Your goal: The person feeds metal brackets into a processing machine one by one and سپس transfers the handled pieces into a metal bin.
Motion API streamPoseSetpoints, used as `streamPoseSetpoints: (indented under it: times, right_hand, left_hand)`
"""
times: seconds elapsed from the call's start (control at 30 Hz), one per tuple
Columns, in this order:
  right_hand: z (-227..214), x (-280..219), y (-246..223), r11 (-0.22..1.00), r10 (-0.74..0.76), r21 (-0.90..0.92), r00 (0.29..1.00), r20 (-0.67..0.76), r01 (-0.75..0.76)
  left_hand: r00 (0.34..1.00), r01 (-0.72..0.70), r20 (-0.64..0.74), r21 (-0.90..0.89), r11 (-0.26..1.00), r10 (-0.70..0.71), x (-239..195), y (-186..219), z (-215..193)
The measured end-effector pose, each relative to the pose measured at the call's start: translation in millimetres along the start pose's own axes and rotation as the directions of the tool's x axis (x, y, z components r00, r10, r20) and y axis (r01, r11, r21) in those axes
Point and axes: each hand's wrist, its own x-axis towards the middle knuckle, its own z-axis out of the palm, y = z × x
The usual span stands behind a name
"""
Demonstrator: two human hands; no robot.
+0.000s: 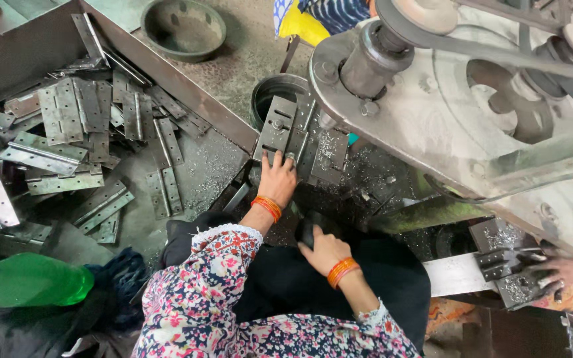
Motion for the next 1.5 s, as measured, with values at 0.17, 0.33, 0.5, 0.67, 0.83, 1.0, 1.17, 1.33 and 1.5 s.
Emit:
streamPoseSetpoints:
  times: [0.17,0.33,0.5,0.67,0.83,1.0,1.17,1.33,1.5]
  right_hand:
    - [-29,16,-5,0.992,-0.057,-0.113,0.998,0.021,0.059]
    - [47,14,3,0.999,0.038,-0.007,0.997,0.074,-0.038]
    - [126,16,15,0.943,0.028,0.331,0.983,-0.181,0.035]
    - [94,22,19,0.932,-0.064,0.349,0.993,-0.097,0.094]
    - [5,25,4,0.99,-0.052,0.136,0.998,0.042,0.046]
    - [19,31,6,0.995,-0.029,0.096,0.999,0.027,0.026]
    - [122,23,13,0.939,0.051,0.344,0.98,-0.194,0.019]
    - [116,24,16,0.95,0.056,0.312,0.996,-0.064,-0.033]
    - [32,29,7,0.987,-0.033,0.156,0.999,0.033,0.027]
  left_hand:
    - [0.999,0.032,0.004,0.003,0.999,-0.032,20,-1,14]
    - [0.997,0.053,-0.05,0.013,0.999,-0.052,32,2,22]
    - [0.997,0.06,-0.057,0.008,0.998,-0.059,30,-2,16]
    - [0.996,0.031,-0.088,0.026,0.999,-0.028,19,-4,14]
    - [0.996,0.052,-0.076,-0.016,0.998,-0.053,34,0,31]
    - [0.994,0.059,-0.088,-0.046,0.997,-0.063,58,0,43]
    - [0.999,0.045,-0.028,-0.062,0.997,-0.047,56,-5,38]
    - [0.999,0.025,-0.042,-0.027,0.999,-0.027,35,0,32]
    - [0.996,0.059,0.074,-0.028,0.998,-0.057,38,-1,33]
